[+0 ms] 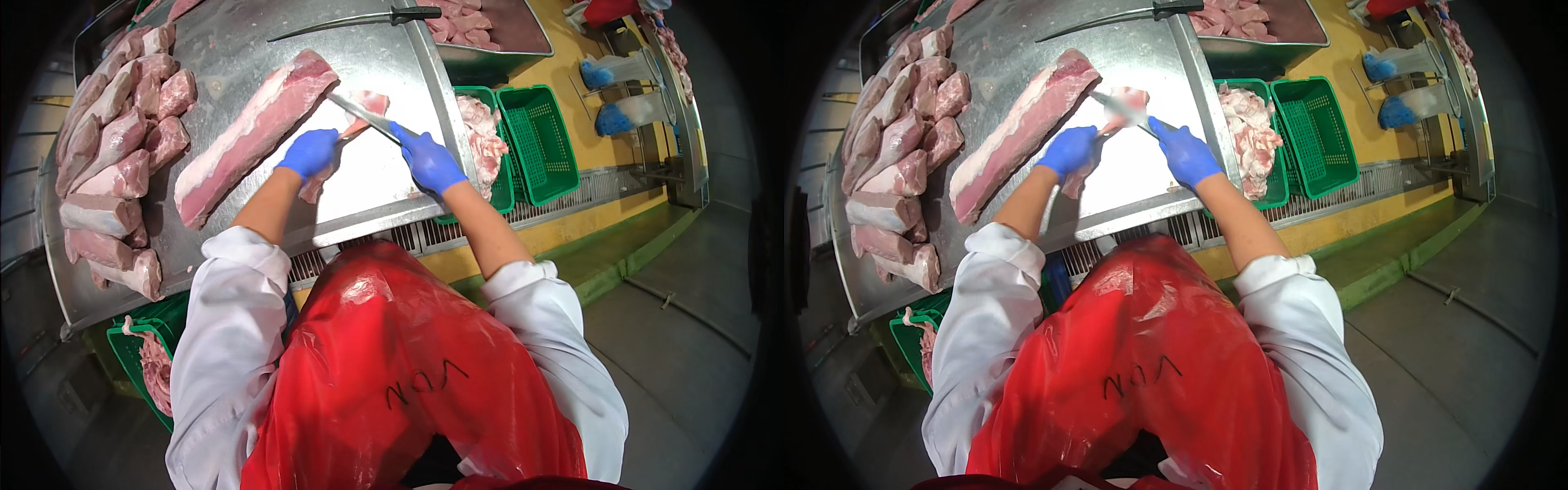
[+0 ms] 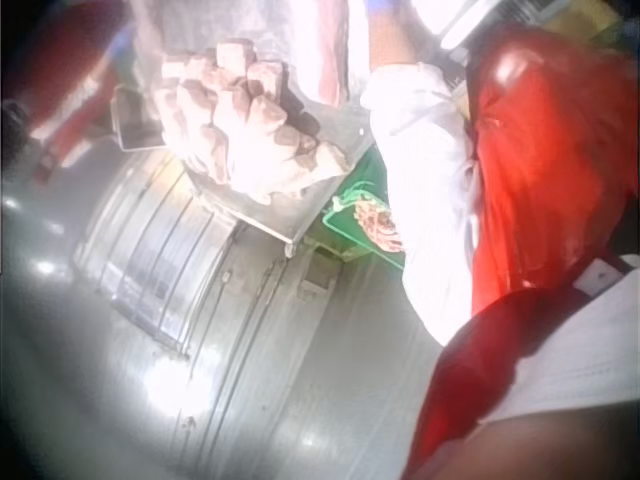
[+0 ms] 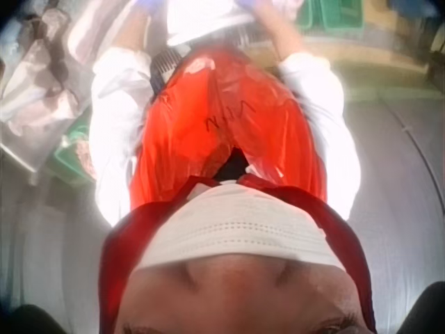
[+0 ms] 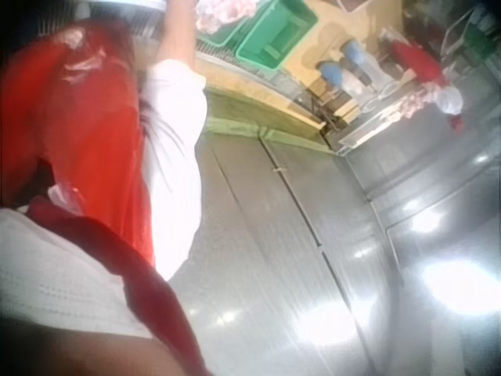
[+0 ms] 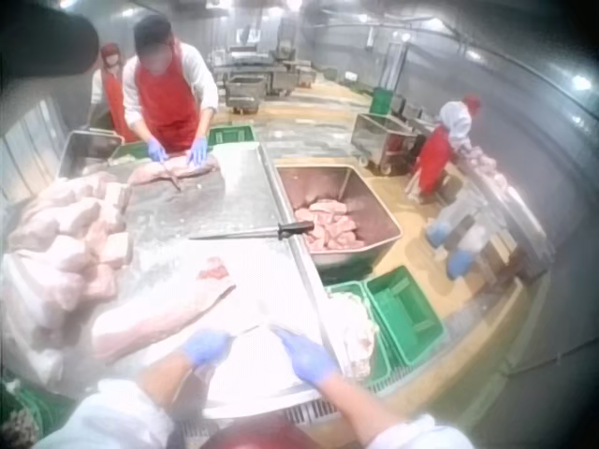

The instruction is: The person uses a knife to trim fat and slice large pieces of pork on a stainless steel table. They repeatedly cut strips of fat and place them into a green basket while handling multiple pork loins.

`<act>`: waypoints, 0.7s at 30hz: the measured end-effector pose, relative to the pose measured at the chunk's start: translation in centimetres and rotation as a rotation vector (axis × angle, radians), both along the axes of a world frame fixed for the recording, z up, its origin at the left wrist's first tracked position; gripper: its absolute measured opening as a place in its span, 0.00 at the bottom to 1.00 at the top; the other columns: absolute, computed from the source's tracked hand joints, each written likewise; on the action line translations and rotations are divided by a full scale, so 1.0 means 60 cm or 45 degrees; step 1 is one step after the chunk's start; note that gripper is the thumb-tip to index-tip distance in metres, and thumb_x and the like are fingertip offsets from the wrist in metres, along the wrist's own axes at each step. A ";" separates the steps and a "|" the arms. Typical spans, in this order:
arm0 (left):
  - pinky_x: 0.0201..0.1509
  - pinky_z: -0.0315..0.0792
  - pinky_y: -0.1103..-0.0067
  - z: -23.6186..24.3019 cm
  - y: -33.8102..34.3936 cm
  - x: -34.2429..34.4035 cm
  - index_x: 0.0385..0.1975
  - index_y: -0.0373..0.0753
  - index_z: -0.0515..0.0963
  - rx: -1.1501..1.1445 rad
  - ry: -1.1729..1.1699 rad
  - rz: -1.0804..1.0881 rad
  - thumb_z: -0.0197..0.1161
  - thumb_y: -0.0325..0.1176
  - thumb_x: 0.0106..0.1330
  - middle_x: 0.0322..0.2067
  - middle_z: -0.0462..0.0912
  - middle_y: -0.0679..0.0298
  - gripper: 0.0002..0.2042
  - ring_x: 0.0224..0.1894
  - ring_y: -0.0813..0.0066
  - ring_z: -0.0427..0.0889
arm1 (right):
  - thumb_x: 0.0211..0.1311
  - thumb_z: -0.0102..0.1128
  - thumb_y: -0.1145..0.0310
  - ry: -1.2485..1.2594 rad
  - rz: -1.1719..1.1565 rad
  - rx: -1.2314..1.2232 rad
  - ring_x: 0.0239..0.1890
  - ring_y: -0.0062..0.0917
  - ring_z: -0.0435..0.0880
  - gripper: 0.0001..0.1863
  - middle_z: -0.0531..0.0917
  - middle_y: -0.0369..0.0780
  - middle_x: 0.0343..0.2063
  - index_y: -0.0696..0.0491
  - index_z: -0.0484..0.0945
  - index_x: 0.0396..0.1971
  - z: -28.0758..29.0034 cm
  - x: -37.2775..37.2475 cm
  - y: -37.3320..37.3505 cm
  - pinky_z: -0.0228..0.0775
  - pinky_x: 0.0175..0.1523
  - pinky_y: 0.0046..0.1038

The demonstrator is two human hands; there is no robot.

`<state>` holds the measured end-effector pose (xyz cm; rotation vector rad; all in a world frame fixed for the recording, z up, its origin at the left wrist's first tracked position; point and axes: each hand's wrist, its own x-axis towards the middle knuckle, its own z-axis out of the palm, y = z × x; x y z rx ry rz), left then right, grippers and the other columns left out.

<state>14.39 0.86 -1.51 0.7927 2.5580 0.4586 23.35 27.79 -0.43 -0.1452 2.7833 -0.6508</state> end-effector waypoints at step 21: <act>0.28 0.60 0.77 -0.049 -0.022 -0.013 0.18 0.44 0.64 2.032 -0.788 1.133 0.49 0.26 0.61 0.18 0.63 0.69 0.10 0.20 0.78 0.60 | 0.75 0.48 0.63 -0.258 0.003 0.009 0.45 0.57 0.81 0.30 0.81 0.62 0.43 0.36 0.59 0.75 0.047 0.058 0.024 0.73 0.55 0.51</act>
